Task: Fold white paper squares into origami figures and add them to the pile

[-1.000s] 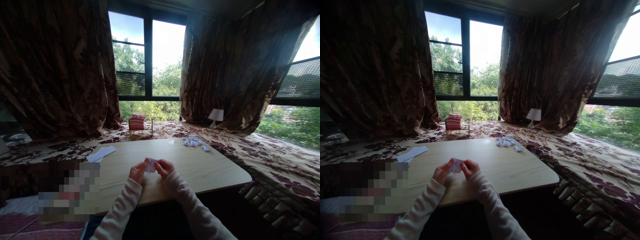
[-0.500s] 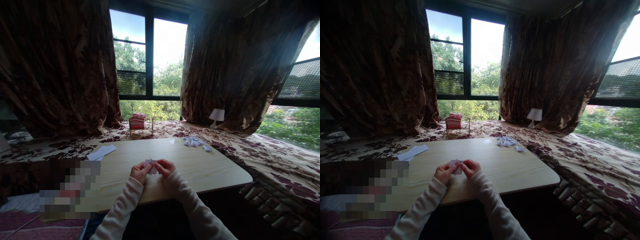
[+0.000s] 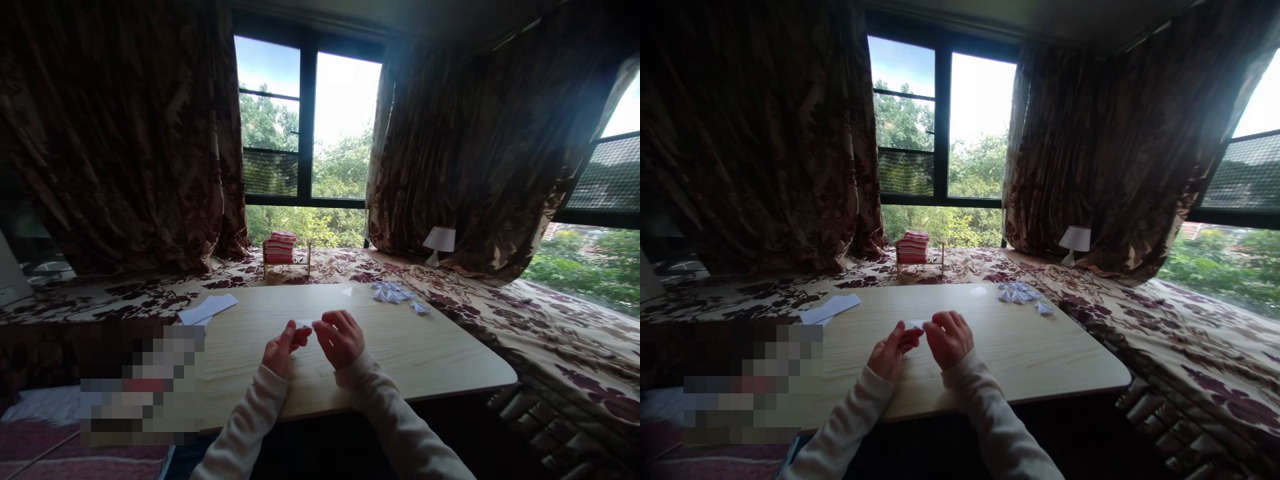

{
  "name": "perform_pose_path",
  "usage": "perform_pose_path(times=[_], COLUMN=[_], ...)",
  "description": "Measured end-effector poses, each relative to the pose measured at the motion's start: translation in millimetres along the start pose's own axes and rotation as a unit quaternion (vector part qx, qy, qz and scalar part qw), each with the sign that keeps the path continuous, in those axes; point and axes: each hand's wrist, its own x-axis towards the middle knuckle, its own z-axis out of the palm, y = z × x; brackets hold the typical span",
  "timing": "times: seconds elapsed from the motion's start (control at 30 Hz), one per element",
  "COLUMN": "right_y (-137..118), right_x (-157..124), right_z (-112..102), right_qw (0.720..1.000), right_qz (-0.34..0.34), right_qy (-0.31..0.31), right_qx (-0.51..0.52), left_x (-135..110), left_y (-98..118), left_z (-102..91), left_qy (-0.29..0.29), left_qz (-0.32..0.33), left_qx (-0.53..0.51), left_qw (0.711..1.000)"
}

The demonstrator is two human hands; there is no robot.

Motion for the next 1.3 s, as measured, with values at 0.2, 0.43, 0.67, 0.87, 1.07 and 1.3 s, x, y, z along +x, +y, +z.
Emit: perform_pose_path(times=[0.2, 0.43, 0.67, 0.87, 1.07, 1.3], right_y=[-7.4, -12.4, -13.7, -12.0, -12.4, -8.6], right_x=[-9.0, -13.9, -13.8, -15.6, -14.5, -15.7], right_z=[9.0, 6.5, 6.0, 4.8, 2.9, 5.5], right_qw=[0.998, 0.996, 0.995, 0.995, 0.994, 0.995], right_qz=[-0.051, -0.06, -0.056, -0.031, -0.011, -0.002], right_qy=[-0.018, -0.05, -0.069, -0.095, -0.103, -0.102], right_qx=[-0.032, -0.039, -0.049, -0.002, 0.018, -0.003], left_x=[6.7, 13.7, 13.2, 5.2, -2.4, -6.6], left_y=[-9.4, -21.7, -21.6, -8.6, 3.9, 9.2], left_z=[-3.3, -10.0, -9.5, -6.4, -2.4, 1.5], left_qy=[-0.035, -0.046, -0.045, -0.053, -0.055, -0.05], left_qz=[0.014, 0.022, 0.028, 0.035, 0.041, 0.037], left_qx=[-0.027, -0.019, 0.008, 0.058, 0.098, 0.12], left_qw=[0.999, 0.999, 0.999, 0.996, 0.993, 0.991])
